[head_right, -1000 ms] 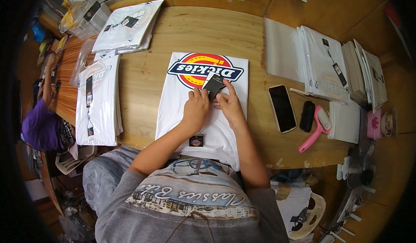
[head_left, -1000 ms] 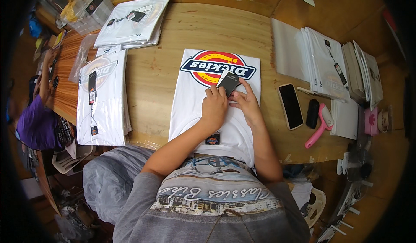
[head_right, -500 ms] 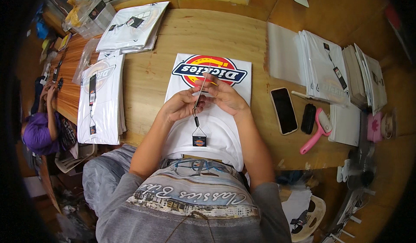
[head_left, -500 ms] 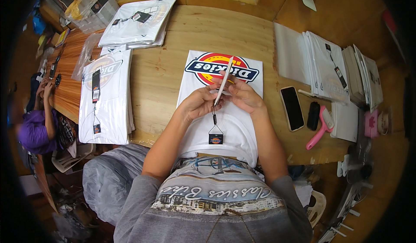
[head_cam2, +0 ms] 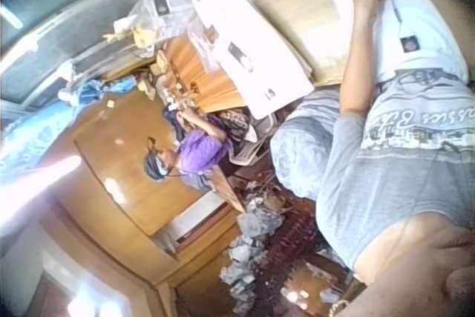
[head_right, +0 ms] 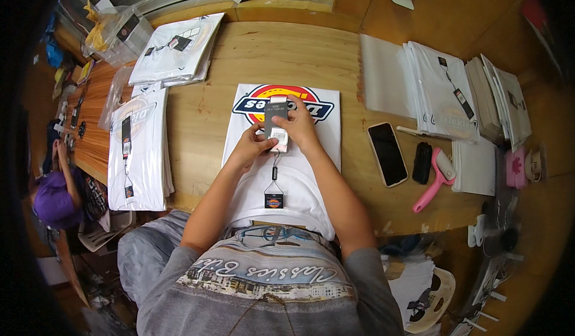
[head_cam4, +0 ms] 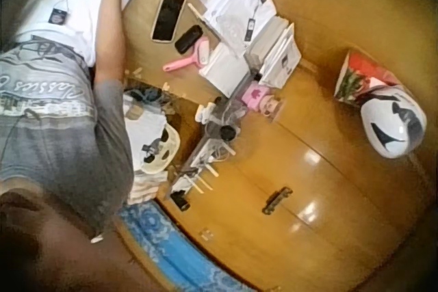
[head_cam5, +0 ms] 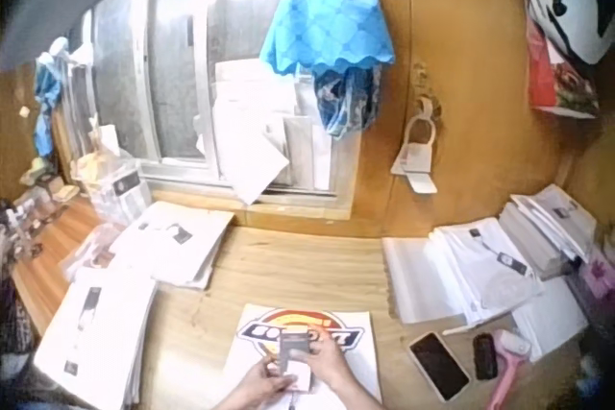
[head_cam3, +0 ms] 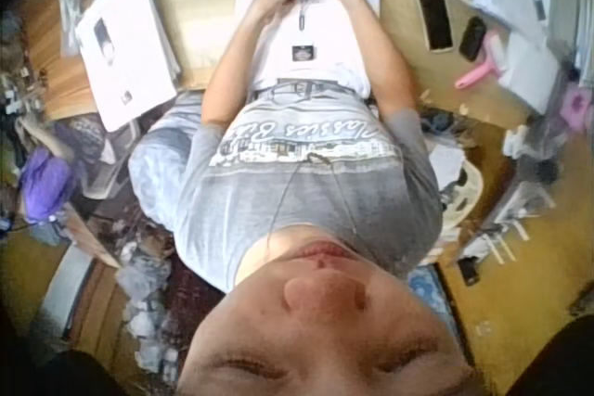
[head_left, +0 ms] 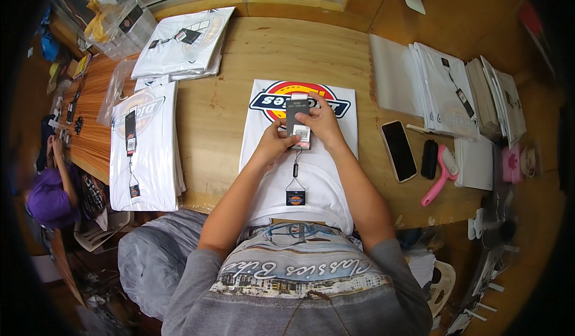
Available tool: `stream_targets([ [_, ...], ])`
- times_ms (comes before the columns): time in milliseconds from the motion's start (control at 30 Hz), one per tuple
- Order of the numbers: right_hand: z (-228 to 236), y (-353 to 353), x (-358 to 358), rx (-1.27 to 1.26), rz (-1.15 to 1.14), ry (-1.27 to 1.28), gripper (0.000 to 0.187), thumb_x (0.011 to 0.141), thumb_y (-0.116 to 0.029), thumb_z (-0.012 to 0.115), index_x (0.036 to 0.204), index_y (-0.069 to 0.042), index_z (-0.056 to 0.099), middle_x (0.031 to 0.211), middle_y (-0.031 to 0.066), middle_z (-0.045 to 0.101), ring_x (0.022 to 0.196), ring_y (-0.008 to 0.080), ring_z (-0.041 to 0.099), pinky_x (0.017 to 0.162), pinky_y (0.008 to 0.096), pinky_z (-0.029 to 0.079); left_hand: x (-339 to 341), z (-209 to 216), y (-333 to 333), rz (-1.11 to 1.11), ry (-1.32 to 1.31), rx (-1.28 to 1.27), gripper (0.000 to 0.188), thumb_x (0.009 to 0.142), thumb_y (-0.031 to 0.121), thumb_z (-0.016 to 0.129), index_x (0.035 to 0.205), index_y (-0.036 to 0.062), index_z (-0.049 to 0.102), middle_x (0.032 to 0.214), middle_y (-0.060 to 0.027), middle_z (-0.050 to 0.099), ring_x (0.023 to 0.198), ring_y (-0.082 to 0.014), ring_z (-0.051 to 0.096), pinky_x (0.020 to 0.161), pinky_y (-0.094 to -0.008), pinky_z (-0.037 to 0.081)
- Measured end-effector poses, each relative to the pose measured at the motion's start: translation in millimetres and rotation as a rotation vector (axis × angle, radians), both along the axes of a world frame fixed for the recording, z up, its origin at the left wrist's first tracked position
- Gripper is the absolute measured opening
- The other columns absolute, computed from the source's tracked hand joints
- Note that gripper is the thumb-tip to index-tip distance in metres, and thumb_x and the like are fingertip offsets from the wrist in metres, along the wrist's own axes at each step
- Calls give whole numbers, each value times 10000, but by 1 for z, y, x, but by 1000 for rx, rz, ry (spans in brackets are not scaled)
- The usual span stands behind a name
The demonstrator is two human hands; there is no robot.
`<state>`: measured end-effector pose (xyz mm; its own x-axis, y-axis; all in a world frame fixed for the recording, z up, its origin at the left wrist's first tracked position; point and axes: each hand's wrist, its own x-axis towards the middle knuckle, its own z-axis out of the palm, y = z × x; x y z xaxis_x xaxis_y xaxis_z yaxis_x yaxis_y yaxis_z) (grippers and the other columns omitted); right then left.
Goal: The person folds white t-shirts, places them into clear plastic bags, and secures the bundles with blue elastic bands. They handle the shirts one by one, folding them neatly before bagging and tying them, then stacking the finished packages.
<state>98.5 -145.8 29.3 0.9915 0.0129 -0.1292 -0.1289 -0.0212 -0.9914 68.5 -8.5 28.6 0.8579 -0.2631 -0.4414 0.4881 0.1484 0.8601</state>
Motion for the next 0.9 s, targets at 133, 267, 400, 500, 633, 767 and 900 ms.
stream_targets([
  [133,-5,-49,-8,-238,-130,-292,500,677,-57,623,1130,-59,412,795,61,532,638,104,505,569,221,433,6,-23,1,63,41,-32,342,717,7,573,1012,45,404,810,-87,567,684,-139,567,559,-242,472],
  [267,17,-138,-47,-360,-329,-285,268,742,-49,544,1007,-24,520,797,52,564,709,110,533,657,218,428,9,-23,1,94,67,-51,374,759,-6,499,1073,70,311,853,-119,538,726,-185,566,576,-315,503],
  [400,16,-252,-98,-375,-627,-227,222,773,-82,519,986,-18,524,783,64,560,684,123,543,624,216,436,10,-22,-2,140,95,-58,399,771,-12,472,1104,80,271,911,-147,511,744,-225,561,594,-351,515],
  [500,-5,-328,-146,-688,-899,-227,195,774,-87,502,951,-21,550,769,89,581,676,150,548,624,248,438,10,-27,-4,103,59,-70,561,730,-24,530,1184,94,223,943,-152,500,764,-226,559,605,-355,513],
  [633,-2,-393,-183,-1233,-1159,-64,150,721,-66,543,856,-22,592,723,127,596,678,184,565,634,290,433,4,-30,-3,146,21,-96,570,696,-92,513,1160,92,236,913,-156,514,742,-229,559,574,-325,501],
  [767,-6,-424,-174,-1288,-1219,-39,156,694,-60,567,843,-27,599,784,152,590,740,273,572,651,305,443,9,-32,-3,126,-6,66,458,699,-81,524,1068,91,314,863,-122,542,709,-200,564,571,-322,503],
  [900,-6,-451,-166,-1108,-1052,1,228,591,-103,675,787,-11,603,745,138,595,696,245,577,648,307,446,10,-31,-5,112,5,67,422,708,-66,521,1047,121,353,842,-84,543,692,-176,560,576,-316,496],
])
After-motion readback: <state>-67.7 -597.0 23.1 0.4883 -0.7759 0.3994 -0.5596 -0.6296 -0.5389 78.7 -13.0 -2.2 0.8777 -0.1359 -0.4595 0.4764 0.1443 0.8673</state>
